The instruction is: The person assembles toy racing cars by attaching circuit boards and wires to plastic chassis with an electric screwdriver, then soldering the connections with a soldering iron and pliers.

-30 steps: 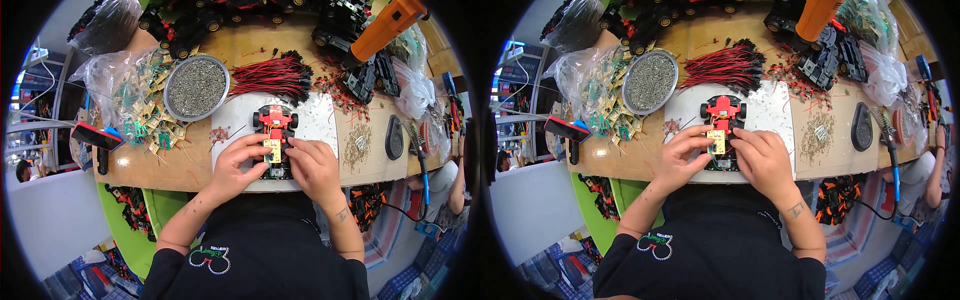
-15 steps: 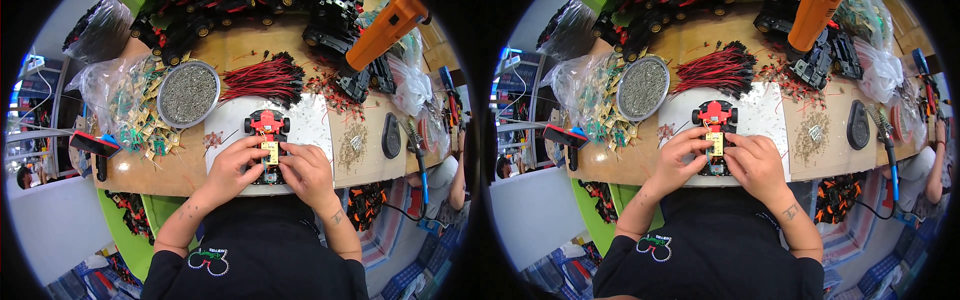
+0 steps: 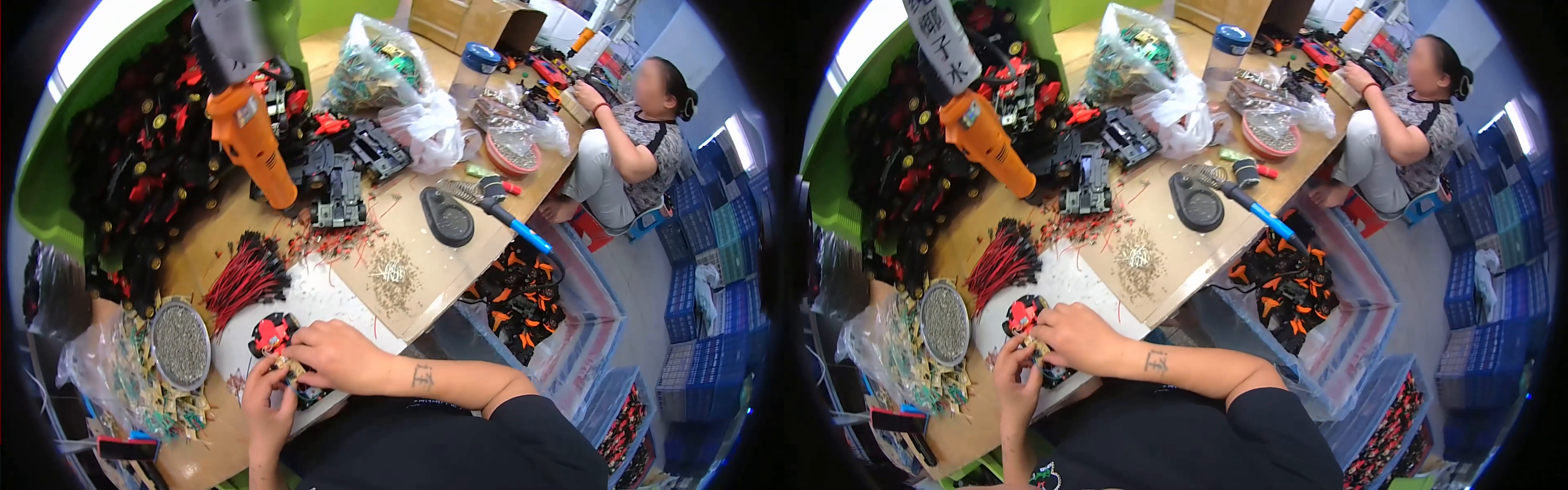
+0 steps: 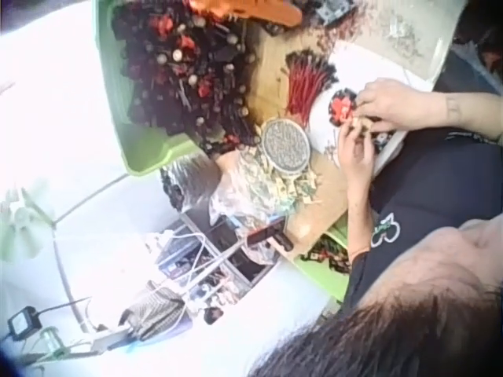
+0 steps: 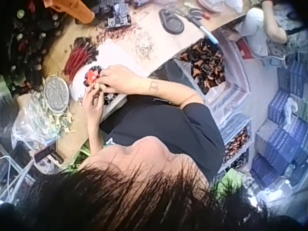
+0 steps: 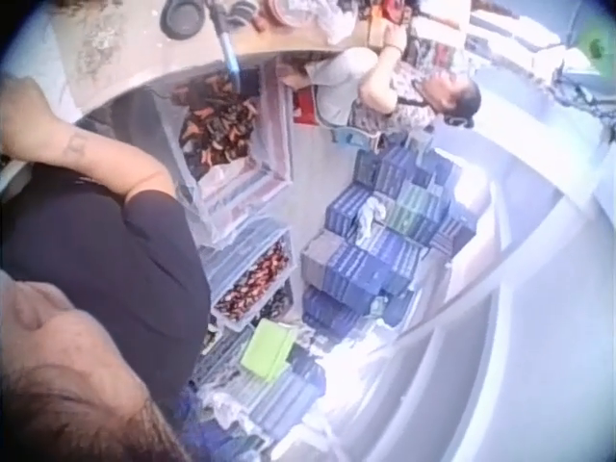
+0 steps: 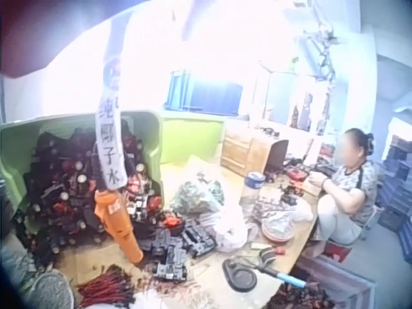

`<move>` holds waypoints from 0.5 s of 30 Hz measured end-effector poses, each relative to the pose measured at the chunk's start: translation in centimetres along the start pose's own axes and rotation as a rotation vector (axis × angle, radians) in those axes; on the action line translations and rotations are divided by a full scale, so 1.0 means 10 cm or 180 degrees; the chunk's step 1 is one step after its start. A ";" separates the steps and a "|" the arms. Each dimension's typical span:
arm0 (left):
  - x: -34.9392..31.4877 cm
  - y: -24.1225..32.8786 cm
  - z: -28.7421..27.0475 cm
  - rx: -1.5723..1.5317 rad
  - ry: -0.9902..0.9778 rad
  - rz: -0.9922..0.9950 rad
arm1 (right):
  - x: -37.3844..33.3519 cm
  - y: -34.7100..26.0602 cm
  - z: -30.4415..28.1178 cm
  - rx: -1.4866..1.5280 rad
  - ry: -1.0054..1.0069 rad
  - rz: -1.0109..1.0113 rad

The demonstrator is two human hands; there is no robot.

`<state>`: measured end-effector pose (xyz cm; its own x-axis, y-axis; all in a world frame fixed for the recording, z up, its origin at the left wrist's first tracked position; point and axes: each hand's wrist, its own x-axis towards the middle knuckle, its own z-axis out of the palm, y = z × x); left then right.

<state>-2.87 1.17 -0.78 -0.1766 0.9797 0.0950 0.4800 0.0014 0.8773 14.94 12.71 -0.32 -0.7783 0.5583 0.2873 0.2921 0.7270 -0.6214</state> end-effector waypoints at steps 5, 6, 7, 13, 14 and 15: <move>0.16 0.06 -0.42 0.0529 -0.0093 0.0087 | 0.01 -0.03 -0.04 -0.0149 -0.0106 0.0120; 0.24 -0.03 -0.59 0.1073 0.0029 0.0322 | 0.02 -0.02 -0.04 -0.0176 -0.0086 0.0124; 0.30 -0.14 -0.76 0.1663 0.0293 0.0366 | 0.03 -0.01 -0.03 -0.0150 -0.0097 0.0095; 0.56 -0.42 -1.06 0.3378 0.0801 -0.0144 | 0.04 0.02 0.04 -0.0169 -0.0063 0.0073; 0.56 -0.46 -1.07 0.3285 0.0621 -0.0387 | 0.03 0.01 0.06 -0.0083 -0.0048 0.0052; 0.55 -0.50 -1.06 0.3275 0.0623 -0.0361 | 0.03 0.01 0.07 0.0005 -0.0035 0.0030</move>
<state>-15.33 4.44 0.39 -0.3578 0.9138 0.1921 0.9338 0.3504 0.0723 14.38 12.68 -0.84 -0.7815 0.5608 0.2734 0.2986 0.7210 -0.6252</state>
